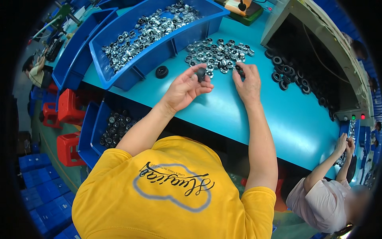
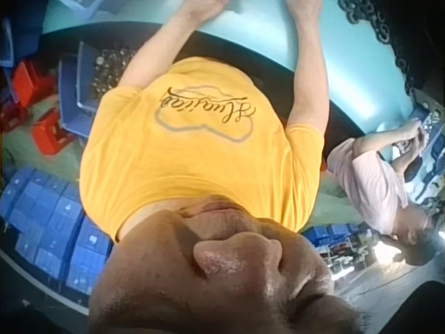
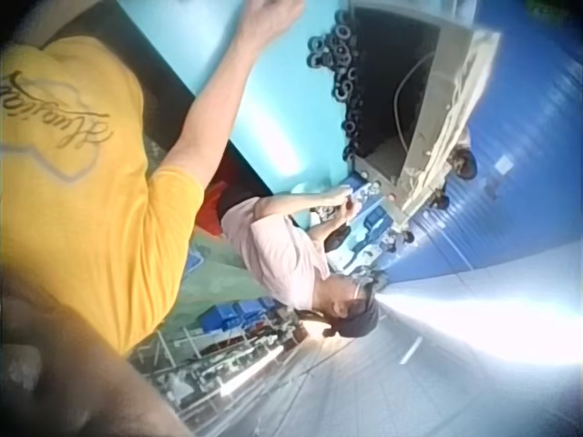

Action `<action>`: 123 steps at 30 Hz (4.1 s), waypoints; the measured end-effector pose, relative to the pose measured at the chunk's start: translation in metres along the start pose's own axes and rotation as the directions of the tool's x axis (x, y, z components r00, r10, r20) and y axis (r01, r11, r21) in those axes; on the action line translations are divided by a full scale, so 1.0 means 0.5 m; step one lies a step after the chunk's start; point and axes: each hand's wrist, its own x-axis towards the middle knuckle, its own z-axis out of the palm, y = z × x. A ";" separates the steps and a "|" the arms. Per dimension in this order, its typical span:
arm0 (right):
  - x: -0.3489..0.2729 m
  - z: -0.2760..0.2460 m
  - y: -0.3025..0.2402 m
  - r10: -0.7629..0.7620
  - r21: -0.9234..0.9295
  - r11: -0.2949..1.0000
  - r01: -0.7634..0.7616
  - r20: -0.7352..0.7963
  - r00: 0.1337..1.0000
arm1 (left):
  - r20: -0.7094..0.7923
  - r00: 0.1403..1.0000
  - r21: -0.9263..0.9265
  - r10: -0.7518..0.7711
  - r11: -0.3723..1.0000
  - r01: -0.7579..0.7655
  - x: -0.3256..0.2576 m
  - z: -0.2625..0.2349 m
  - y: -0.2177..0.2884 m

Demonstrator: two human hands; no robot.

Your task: Assembling metal bearings into rubber wheel parts at a factory workstation.

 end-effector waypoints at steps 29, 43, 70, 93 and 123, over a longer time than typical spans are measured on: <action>-0.014 -0.008 -0.196 0.101 0.533 0.820 -0.208 0.223 0.970 | 0.033 0.999 -0.051 -0.034 0.998 0.036 -0.005 -0.010 0.000; -0.034 0.021 -0.188 -0.034 0.395 0.919 0.017 0.034 0.999 | -0.073 0.996 0.151 0.054 0.988 -0.042 -0.001 -0.014 -0.018; -0.060 0.049 -0.151 0.245 0.508 0.766 -0.394 0.335 0.910 | -0.174 0.976 0.537 0.131 0.844 -0.017 -0.004 -0.010 -0.024; -0.057 0.045 -0.141 0.142 0.757 0.437 -0.486 0.475 0.868 | -0.140 0.963 0.544 0.231 0.831 -0.120 -0.012 0.003 -0.022; -0.069 0.063 -0.131 0.099 0.732 0.500 -0.463 0.483 0.870 | -0.207 0.969 0.644 0.139 0.764 0.028 -0.025 -0.011 0.000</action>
